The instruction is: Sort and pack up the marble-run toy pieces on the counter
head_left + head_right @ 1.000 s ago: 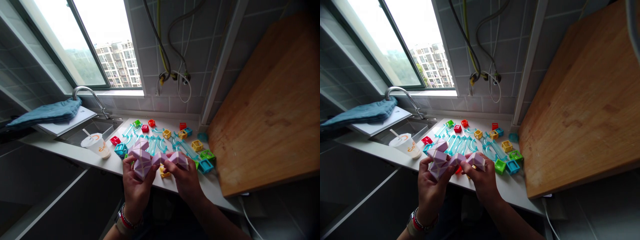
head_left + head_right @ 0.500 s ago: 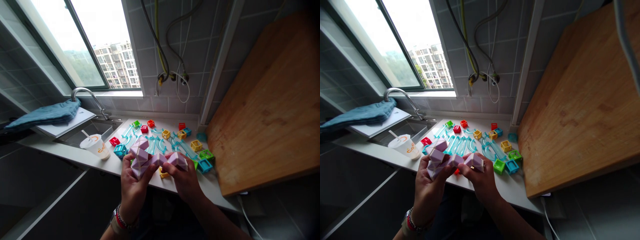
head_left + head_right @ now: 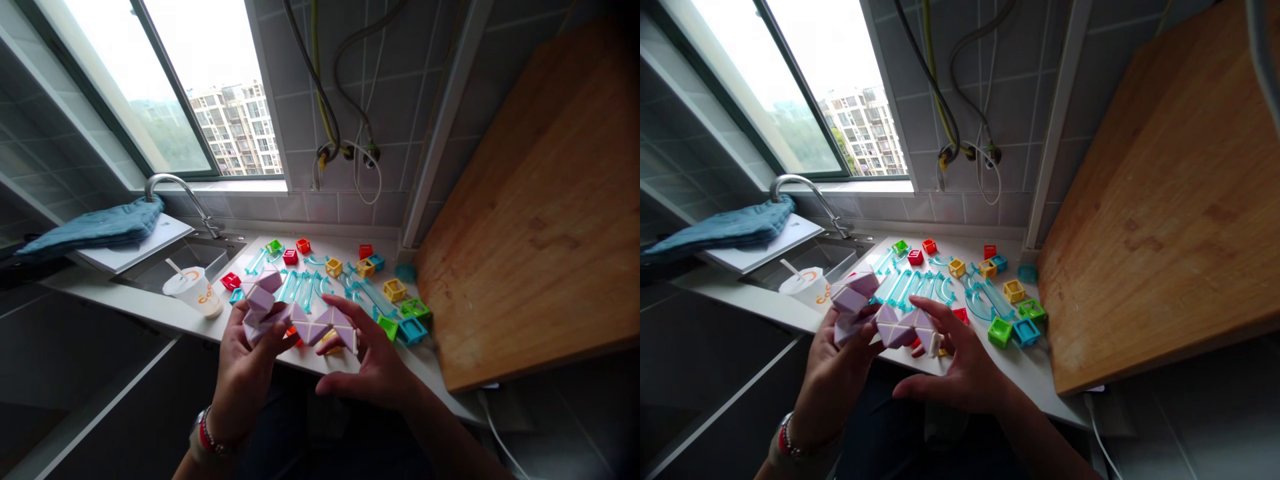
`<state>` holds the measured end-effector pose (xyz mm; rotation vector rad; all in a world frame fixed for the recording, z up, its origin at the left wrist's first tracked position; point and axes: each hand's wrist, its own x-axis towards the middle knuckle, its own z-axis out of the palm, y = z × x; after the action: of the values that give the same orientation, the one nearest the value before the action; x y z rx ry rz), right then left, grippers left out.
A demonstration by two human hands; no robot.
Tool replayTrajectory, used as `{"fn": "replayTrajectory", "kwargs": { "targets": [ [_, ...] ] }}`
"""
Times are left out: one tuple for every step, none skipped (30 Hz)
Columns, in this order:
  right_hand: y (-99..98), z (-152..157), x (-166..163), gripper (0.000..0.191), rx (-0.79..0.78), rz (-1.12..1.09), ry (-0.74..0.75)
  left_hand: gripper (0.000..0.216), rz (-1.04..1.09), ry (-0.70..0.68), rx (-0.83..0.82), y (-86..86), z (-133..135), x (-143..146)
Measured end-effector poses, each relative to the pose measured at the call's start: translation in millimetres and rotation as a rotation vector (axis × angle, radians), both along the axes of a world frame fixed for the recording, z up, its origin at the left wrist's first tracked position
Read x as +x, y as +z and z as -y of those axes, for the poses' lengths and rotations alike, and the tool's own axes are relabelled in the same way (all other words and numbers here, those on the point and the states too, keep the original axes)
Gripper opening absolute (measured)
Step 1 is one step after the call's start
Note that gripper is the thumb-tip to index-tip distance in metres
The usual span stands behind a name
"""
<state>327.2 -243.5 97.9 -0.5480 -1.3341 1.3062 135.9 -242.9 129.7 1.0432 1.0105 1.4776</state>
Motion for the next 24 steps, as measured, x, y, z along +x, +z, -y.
{"fn": "replayTrajectory", "kwargs": {
  "targets": [
    [0.2,-3.2,5.5,0.078,0.113,0.072,-0.037,0.052,0.048,-0.085,-0.079,3.5,-0.2,-2.1],
    [0.7,-6.2,10.2,0.071,0.211,0.122,-0.091,0.052,0.076,-0.170,-0.156,6.3,-0.1,-3.3],
    [1.6,-8.7,13.8,0.062,0.294,0.149,-0.147,0.052,0.088,-0.248,-0.223,8.3,0.1,-3.6],
    [2.6,-10.7,16.3,0.053,0.365,0.160,-0.190,0.051,0.091,-0.320,-0.278,9.3,0.3,-3.2],
    [3.8,-12.2,17.8,0.046,0.427,0.166,-0.212,0.051,0.092,-0.381,-0.316,9.3,0.5,-2.2],
    [5.0,-13.1,18.3,0.042,0.479,0.173,-0.221,0.051,0.095,-0.426,-0.335,8.6,0.6,-0.8],
    [6.1,-13.6,18.0,0.040,0.525,0.178,-0.225,0.051,0.099,-0.446,-0.337,7.4,0.8,0.9],
    [7.1,-13.7,17.2,0.039,0.556,0.183,-0.232,0.051,0.103,-0.443,-0.330,5.9,1.1,2.8],
    [7.8,-13.4,15.9,0.041,0.570,0.183,-0.246,0.050,0.103,-0.423,-0.314,4.2,1.6,4.7],
    [8.2,-12.8,14.3,0.043,0.571,0.175,-0.266,0.049,0.098,-0.397,-0.294,2.6,2.4,6.6],
    [8.3,-12.1,12.4,0.045,0.557,0.160,-0.290,0.048,0.089,-0.367,-0.269,1.1,3.4,8.5],
    [8.0,-11.1,10.4,0.045,0.536,0.142,-0.313,0.047,0.080,-0.337,-0.241,-0.2,4.6,10.3],
    [7.4,-10.1,8.3,0.044,0.508,0.129,-0.336,0.047,0.070,-0.311,-0.215,-1.4,5.9,12.3],
    [6.3,-9.1,6.2,0.041,0.477,0.120,-0.361,0.048,0.061,-0.289,-0.191,-2.5,7.2,14.1],
    [4.8,-8.3,4.2,0.036,0.443,0.104,-0.390,0.051,0.051,-0.267,-0.170,-3.6,8.4,15.9],
    [3.0,-7.5,2.3,0.029,0.402,0.080,-0.418,0.055,0.038,-0.250,-0.154,-4.7,9.4,17.5],
    [0.8,-7.0,0.4,0.023,0.351,0.047,-0.441,0.058,0.018,-0.229,-0.137,-5.8,10.0,18.9],
    [-1.8,-6.7,-1.3,0.018,0.287,0.015,-0.451,0.059,-0.017,-0.201,-0.116,-7.0,10.4,19.8],
    [-4.6,-6.5,-3.0,0.015,0.210,-0.014,-0.438,0.059,-0.067,-0.165,-0.088,-8.4,10.4,20.2],
    [-7.8,-6.5,-4.6,0.015,0.123,-0.041,-0.402,0.057,-0.124,-0.120,-0.053,-9.9,10.1,20.2],
    [-11.2,-6.5,-6.2,0.017,0.034,-0.067,-0.349,0.056,-0.181,-0.075,-0.015,-11.5,9.6,19.8],
    [-14.7,-6.7,-7.7,0.019,-0.048,-0.095,-0.293,0.055,-0.230,-0.035,0.023,-13.2,8.7,19.2],
    [-18.1,-6.9,-9.1,0.020,-0.118,-0.127,-0.248,0.054,-0.265,-0.001,0.058,-15.0,7.6,18.5],
    [-21.2,-7.4,-10.3,0.021,-0.170,-0.158,-0.224,0.055,-0.285,0.017,0.085,-16.8,6.1,17.9]
  ]
}}
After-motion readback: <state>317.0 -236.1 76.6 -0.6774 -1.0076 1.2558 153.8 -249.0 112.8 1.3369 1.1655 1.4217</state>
